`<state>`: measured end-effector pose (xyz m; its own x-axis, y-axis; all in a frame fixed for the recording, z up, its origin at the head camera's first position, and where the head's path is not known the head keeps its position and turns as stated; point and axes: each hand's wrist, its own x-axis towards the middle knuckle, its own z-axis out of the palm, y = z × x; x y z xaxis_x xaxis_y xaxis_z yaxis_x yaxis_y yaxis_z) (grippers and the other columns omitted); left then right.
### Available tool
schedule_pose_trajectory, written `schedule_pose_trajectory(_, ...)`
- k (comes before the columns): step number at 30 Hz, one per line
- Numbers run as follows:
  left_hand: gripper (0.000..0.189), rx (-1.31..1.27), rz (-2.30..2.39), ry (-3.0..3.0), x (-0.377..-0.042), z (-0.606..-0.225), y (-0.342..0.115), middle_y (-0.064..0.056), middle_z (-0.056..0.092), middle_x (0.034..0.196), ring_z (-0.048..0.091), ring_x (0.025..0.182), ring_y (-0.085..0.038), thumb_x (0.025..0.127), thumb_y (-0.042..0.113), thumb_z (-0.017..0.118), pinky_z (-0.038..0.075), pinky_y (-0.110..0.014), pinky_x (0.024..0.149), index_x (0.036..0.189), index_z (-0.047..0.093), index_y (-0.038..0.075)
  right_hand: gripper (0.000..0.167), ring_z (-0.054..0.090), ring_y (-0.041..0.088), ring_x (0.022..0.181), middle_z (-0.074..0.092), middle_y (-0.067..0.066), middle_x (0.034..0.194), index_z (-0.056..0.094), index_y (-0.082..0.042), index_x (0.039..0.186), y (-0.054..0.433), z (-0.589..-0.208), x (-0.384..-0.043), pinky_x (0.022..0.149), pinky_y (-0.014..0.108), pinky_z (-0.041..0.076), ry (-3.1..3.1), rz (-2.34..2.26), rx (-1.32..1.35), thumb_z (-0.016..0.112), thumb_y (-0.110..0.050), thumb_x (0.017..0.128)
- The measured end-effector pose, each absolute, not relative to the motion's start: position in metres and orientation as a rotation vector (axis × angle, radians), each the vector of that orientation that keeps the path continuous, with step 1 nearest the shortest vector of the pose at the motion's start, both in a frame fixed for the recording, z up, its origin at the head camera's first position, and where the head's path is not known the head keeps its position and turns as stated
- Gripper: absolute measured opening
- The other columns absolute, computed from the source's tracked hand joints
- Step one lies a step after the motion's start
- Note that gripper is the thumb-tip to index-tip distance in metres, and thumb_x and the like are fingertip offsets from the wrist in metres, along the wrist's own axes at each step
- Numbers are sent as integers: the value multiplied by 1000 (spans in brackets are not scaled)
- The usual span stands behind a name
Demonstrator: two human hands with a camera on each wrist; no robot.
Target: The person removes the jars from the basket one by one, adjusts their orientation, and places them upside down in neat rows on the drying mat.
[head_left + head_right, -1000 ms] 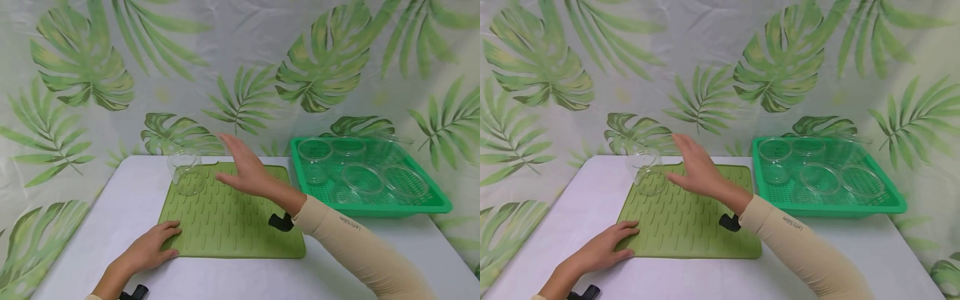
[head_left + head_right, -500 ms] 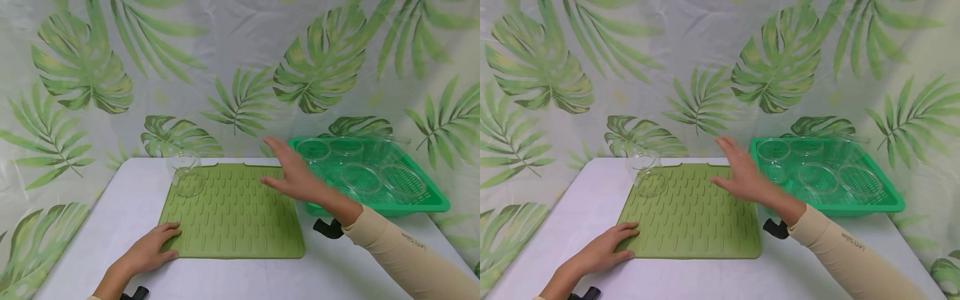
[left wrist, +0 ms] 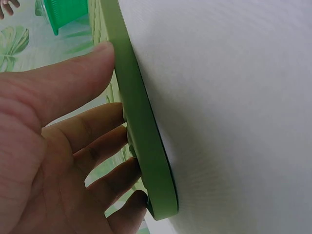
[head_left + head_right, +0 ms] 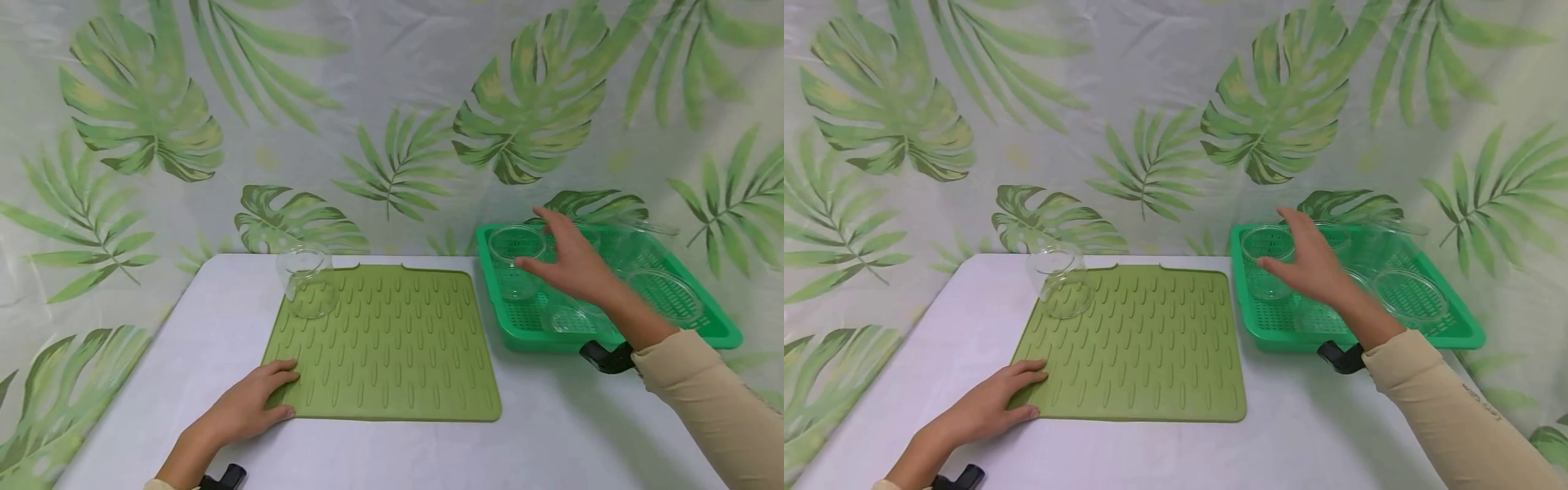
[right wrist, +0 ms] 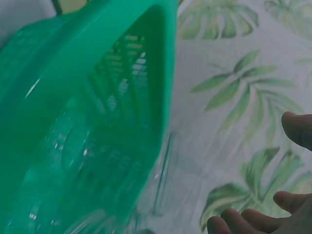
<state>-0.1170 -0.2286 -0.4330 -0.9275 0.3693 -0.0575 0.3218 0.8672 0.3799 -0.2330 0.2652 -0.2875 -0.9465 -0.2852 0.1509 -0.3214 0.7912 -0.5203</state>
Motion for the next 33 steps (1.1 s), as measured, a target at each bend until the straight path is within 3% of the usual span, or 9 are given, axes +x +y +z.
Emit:
schedule_pose_trajectory(7, 52, 521, 559, 2906, -116, -434, -229, -9, 51, 148, 48, 137, -36, 86, 28, 76, 45, -53, 107, 131, 62, 7, 93, 17, 53, 147, 12, 29, 163, 8, -5, 160, 282, -295, -241, 108, 74, 25, -2951, 735, 483, 68, -31, 94)
schedule_pose_trajectory(21, 52, 519, 563, 2914, -115, -432, -227, -10, 51, 148, 48, 137, -37, 86, 27, 76, 44, -54, 108, 132, 62, 6, 99, 16, 57, 145, 15, 34, 160, 11, -1, 158, 293, -304, -269, 108, 77, 23, -3046, 541, 521, 74, -32, 89)
schedule_pose_trajectory(33, 53, 508, 579, 2904, -114, -433, -226, -10, 50, 149, 47, 138, -37, 86, 27, 76, 43, -54, 109, 132, 61, 5, 110, 14, 61, 142, 17, 36, 158, 12, 1, 157, 289, -306, -294, 108, 78, 22, -3151, 392, 515, 76, -48, 83)
